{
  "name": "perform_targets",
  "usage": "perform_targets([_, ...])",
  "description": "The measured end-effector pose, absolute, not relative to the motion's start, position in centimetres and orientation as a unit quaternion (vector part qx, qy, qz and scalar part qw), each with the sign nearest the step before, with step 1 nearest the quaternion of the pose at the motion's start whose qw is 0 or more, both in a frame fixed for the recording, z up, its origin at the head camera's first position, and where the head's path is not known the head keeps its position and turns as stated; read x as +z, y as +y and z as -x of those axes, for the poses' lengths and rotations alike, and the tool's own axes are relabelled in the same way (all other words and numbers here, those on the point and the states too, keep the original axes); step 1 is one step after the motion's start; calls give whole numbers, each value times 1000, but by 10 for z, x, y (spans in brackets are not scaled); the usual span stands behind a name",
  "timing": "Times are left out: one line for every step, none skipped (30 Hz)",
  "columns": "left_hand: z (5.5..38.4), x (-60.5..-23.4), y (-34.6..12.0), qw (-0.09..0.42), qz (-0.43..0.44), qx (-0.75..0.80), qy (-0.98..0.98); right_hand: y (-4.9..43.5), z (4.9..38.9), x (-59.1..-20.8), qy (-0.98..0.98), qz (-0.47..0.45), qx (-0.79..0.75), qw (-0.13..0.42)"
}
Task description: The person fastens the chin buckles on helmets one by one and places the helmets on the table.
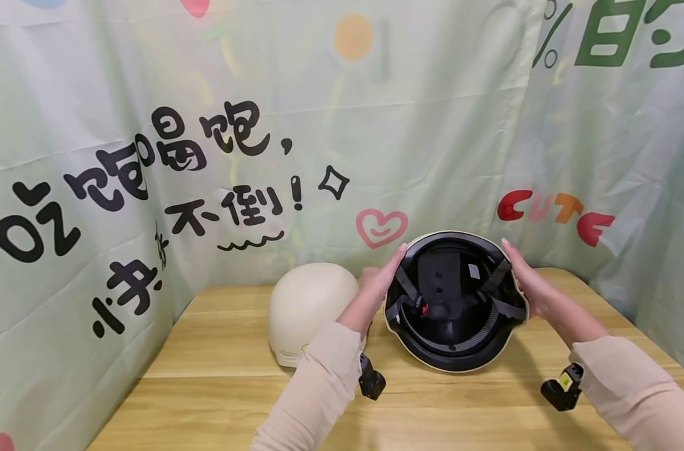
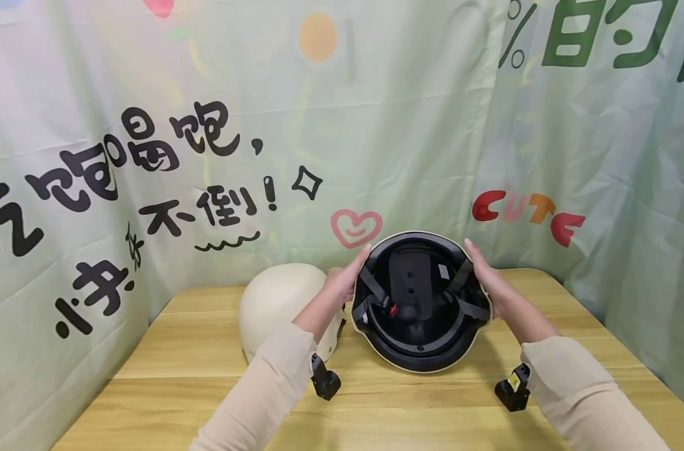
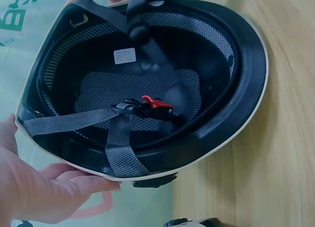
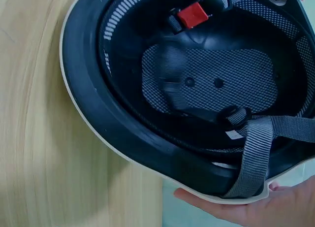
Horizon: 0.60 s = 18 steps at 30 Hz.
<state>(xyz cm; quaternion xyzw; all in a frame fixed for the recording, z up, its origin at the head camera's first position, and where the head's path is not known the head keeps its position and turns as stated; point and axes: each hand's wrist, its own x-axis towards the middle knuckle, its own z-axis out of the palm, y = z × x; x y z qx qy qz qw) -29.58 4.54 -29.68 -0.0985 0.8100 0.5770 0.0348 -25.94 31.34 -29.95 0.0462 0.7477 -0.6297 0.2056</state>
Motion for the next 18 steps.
perform_targets([296,-297,45,31,96,577,810,313,260,-300,746,-43,-634,199])
perform_targets([295,-297,45,23,93,577,811,313,260,-299,745,-39,-637,194])
perform_targets([295,-297,45,18,90,578,811,312,260,-299,745,-38,-638,189])
perform_targets([295,-297,45,14,88,583,808,312,260,-299,745,-35,-640,186])
perform_targets([295,-297,45,10,85,589,804,313,261,-299,747,-34,-637,187])
perform_targets([296,-298,44,6,82,595,800,313,261,-300,753,-36,-632,182])
perform_targets([296,-298,44,1,78,599,797,314,261,-300,758,-36,-627,177])
perform_targets([296,-299,43,-3,74,603,794,314,261,-300,764,-40,-621,172])
perform_targets([297,-299,43,-6,68,609,790,315,261,-300,768,-38,-617,166])
perform_targets([297,-300,42,-10,61,615,786,316,261,-301,772,-35,-614,160])
perform_targets([297,-301,41,-13,55,620,782,316,261,-302,777,-32,-611,151])
perform_targets([297,-301,41,-18,47,624,779,316,261,-303,779,-27,-611,139])
perform_targets([297,-302,40,-21,39,628,777,317,261,-305,780,-18,-612,132])
perform_targets([296,-303,39,-25,31,631,774,317,261,-306,779,-10,-614,124])
perform_targets([296,-303,39,-30,24,635,772,318,260,-308,781,4,-614,114])
perform_targets([295,-303,39,-35,16,636,771,318,260,-309,781,14,-616,105])
perform_targets([295,-304,39,-40,10,637,770,319,260,-311,780,23,-617,97])
perform_targets([295,-304,39,-45,2,637,769,319,260,-312,779,33,-620,88])
